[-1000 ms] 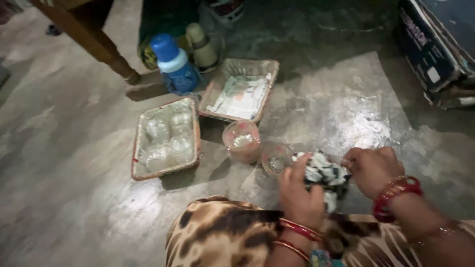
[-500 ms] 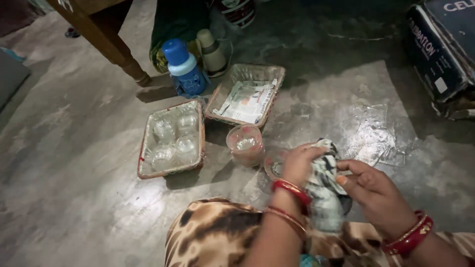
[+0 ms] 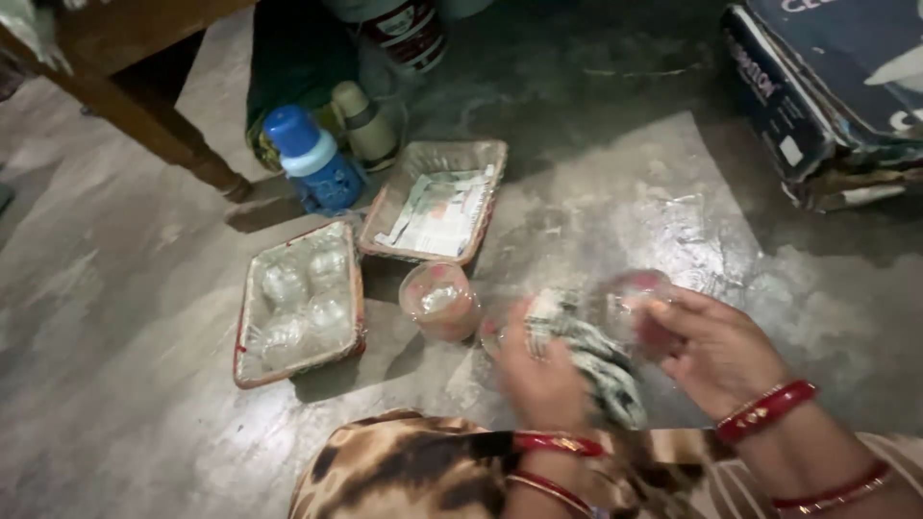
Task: The person sits on the floor and wipes small transparent plastic cups with a patterned cloth. After wiping each cup, they place it into a rectangular tray lined with newspaper. The person repeats this process for several cups.
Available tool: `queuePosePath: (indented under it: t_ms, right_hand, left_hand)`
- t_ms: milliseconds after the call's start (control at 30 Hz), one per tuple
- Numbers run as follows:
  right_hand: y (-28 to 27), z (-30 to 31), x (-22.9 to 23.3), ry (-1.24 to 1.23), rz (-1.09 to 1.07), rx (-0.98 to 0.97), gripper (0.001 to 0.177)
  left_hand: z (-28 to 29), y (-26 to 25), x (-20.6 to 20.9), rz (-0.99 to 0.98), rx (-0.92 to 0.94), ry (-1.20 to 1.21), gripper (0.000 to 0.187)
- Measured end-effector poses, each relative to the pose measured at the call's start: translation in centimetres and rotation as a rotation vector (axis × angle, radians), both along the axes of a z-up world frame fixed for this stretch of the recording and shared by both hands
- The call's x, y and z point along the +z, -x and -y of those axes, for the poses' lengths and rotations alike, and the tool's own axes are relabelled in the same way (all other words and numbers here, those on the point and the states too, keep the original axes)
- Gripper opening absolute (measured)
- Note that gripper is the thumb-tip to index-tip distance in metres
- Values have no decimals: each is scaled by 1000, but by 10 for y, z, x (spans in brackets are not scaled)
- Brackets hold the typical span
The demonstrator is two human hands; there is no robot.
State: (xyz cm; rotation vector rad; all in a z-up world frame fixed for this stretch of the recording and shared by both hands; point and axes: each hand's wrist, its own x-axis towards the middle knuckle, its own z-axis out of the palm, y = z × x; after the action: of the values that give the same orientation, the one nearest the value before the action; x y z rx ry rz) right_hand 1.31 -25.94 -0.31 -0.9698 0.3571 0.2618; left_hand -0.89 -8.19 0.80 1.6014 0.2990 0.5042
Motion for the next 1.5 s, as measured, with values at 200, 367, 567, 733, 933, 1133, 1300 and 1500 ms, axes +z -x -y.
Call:
queuePosePath:
  t_ms: [200,367,567,733,933,1133,1300,1500]
  right_hand:
    - [-3,-23,-10,178,125,168,25]
    - [12,-10,-14,268,272,387,33]
    - [15,-13,-12,183,310,361,34]
    - [-5,-5,-62,-214,251,238,32]
    - [19,-1,-43,235,288,98,21]
    - [24,-10,7,307,285,155,37]
    - [1,-19,-29,346,306,302,40]
    - [-5,-2,-47,353,91,238,18]
  left_hand:
    - [-1,-3,44,335,-79,-635,45]
    - [13,-22,52,-223,-360,-553,35]
    - [-10,-60,65,-438,-345,-368,42]
    - [37,13,76,7,-236,-1005,34]
    - [38,10,64,77,-217,-616,34]
    - [-14,-82,37,-198,-625,-34,38]
    - [0,-43,56,-359,-432,-618,39]
    - [28,18,46,260,-324,-886,40]
